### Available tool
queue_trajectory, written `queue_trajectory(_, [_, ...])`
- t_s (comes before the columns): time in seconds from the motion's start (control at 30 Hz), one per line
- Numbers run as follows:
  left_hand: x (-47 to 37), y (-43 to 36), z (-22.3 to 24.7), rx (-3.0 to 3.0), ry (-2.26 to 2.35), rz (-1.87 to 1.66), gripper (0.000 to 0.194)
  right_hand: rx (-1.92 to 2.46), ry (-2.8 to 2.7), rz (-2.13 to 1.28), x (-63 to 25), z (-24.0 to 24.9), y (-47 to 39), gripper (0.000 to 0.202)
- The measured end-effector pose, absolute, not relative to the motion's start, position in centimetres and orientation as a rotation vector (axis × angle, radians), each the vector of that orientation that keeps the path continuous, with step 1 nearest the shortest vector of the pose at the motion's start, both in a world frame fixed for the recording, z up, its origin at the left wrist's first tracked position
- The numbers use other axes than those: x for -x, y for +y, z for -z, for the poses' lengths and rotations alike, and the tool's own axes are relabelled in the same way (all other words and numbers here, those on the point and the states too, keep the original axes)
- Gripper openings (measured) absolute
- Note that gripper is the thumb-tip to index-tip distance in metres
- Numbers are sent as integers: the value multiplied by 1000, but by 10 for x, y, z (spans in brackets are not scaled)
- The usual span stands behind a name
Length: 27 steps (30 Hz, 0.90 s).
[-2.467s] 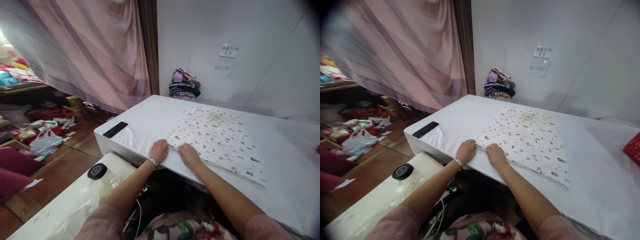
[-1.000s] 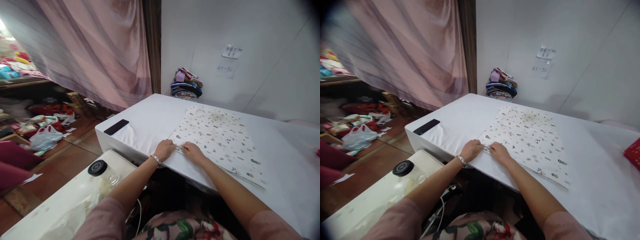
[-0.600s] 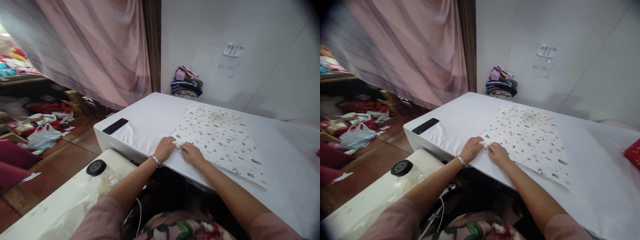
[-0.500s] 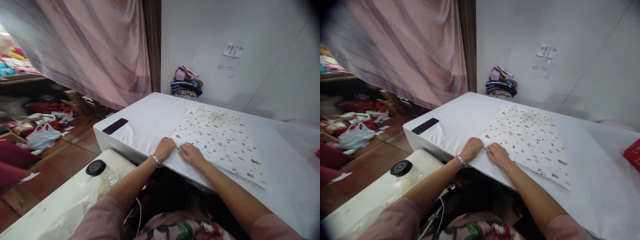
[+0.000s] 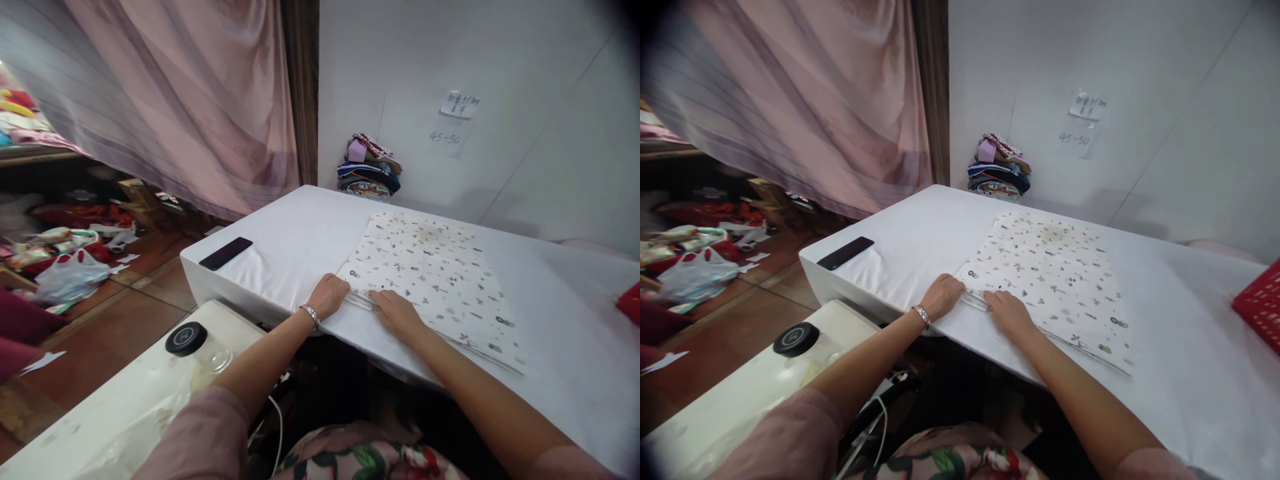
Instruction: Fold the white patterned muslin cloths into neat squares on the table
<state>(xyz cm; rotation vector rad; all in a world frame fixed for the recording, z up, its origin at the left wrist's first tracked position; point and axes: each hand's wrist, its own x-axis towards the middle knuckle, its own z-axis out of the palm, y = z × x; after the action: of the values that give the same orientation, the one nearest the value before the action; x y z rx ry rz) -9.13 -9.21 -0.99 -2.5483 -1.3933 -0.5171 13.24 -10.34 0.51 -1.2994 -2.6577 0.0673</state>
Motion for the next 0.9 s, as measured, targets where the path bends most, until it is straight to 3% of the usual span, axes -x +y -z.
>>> queue_trajectory(0.4, [92,-100,3,2648,-1406,552,13,1165,-2627,25,-138,0,-101,30])
queue_trajectory(0.9, [82,-99,10,2697,-1254,680,16,1025,-2462,-93,-132,6,-104,17])
